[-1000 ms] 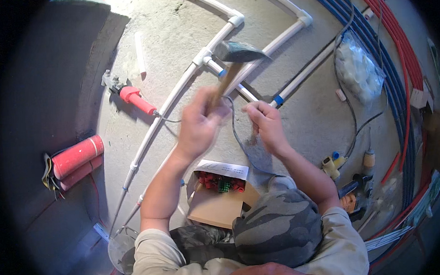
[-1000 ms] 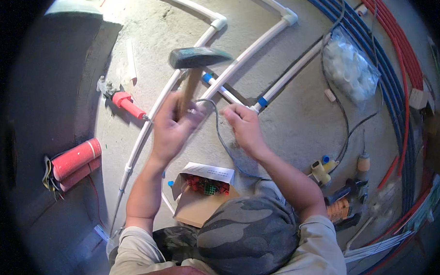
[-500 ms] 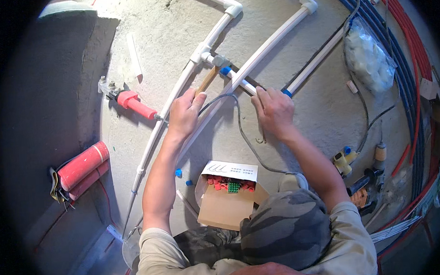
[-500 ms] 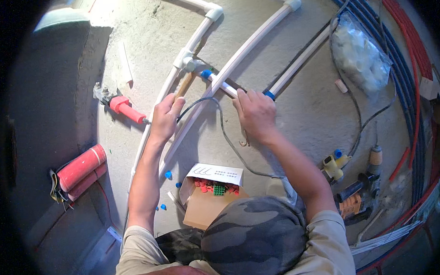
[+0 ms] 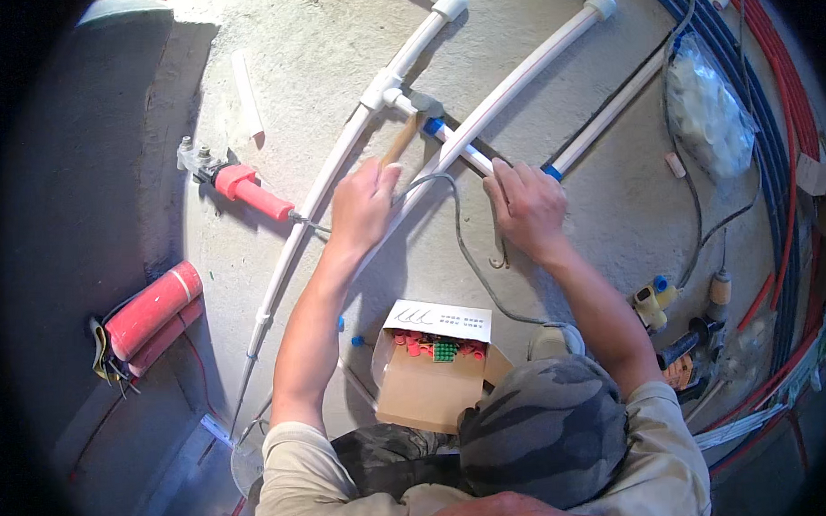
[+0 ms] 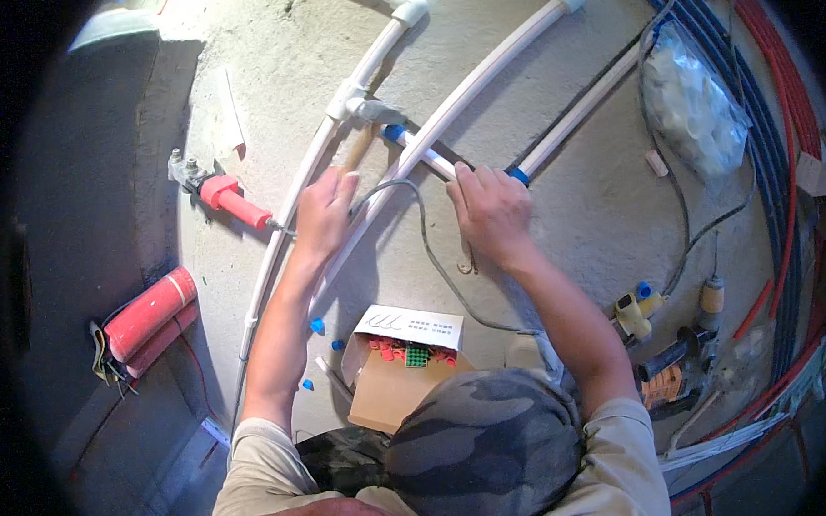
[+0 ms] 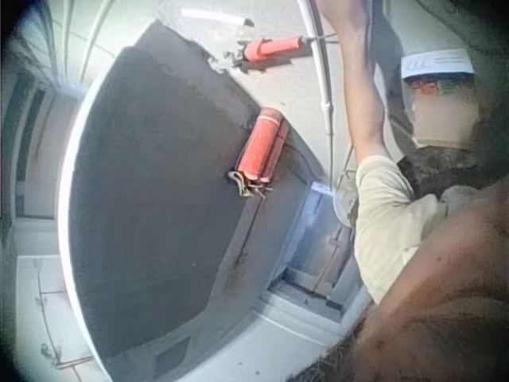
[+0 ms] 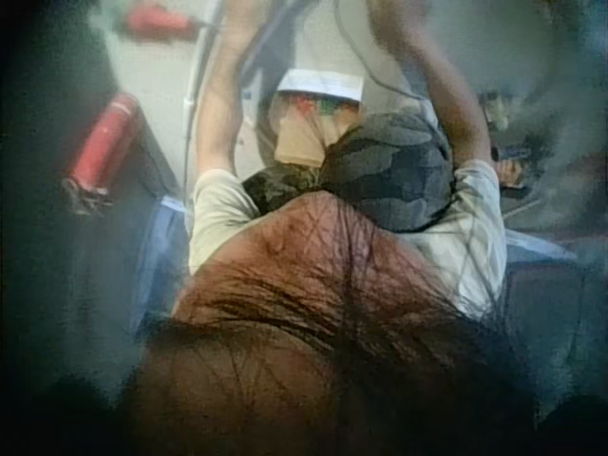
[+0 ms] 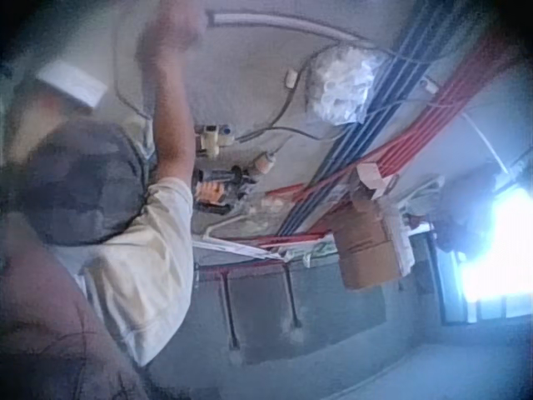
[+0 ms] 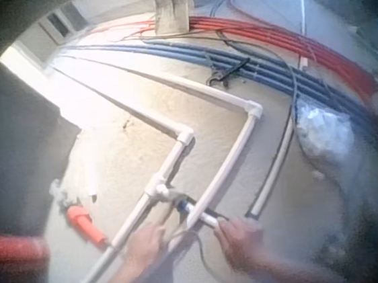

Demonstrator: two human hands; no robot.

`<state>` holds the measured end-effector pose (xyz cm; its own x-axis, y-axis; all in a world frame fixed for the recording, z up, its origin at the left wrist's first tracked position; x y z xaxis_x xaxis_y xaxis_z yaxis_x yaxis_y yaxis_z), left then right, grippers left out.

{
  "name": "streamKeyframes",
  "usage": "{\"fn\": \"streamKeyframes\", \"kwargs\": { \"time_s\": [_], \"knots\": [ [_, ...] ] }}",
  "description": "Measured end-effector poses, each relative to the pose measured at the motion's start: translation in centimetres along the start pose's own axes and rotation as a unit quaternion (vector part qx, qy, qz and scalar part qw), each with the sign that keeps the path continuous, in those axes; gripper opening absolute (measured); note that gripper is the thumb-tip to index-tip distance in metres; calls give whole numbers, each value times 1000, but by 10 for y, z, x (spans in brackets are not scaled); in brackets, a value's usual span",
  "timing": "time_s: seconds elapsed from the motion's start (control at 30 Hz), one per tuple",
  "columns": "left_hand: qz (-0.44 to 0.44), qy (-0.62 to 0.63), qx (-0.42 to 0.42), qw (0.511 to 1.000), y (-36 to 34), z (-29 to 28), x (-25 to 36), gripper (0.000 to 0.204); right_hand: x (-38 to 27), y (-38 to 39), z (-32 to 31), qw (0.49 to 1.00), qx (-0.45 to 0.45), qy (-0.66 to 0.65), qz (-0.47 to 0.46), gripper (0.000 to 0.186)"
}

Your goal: The person installs white PVC pipes on the floor, using a hammer to secure blue clips and a power drill to fasten the pipes. They handle pipe segments, clips, and tools while assembling the structure.

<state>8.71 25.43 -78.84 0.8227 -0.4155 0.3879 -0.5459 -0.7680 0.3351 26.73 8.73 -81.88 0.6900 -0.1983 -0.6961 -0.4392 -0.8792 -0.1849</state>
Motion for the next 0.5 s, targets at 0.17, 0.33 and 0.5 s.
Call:
{"fn": "streamKeyframes", "kwargs": {
  "time_s": [0.17, 0.33, 0.5],
  "knots": [
    [2, 88, 53, 995, 14, -16, 5, 40, -6, 1, 2, 1000, -3, -1, -16, 27],
    [11, -65, -1, 998, -12, 12, 1, 40, -1, 2, -1, 1000, -1, -4, -9, 26],
    [36, 34, 100, 994, 19, -24, 12, 41, -6, 1, 2, 1000, -4, -5, -13, 27]
  ]
}}
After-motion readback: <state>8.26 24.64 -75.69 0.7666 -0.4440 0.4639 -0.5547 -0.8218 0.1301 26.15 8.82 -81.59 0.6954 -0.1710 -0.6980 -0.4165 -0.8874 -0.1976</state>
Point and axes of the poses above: each hand's wrist, its own y-axis away from the middle knuckle, its own z-axis out of the palm, x = y × z, the point moved 9 cm from there along -y, towards the middle knuckle, and after that the axes turned 9 degrees about -y, right-handed, at the moved point
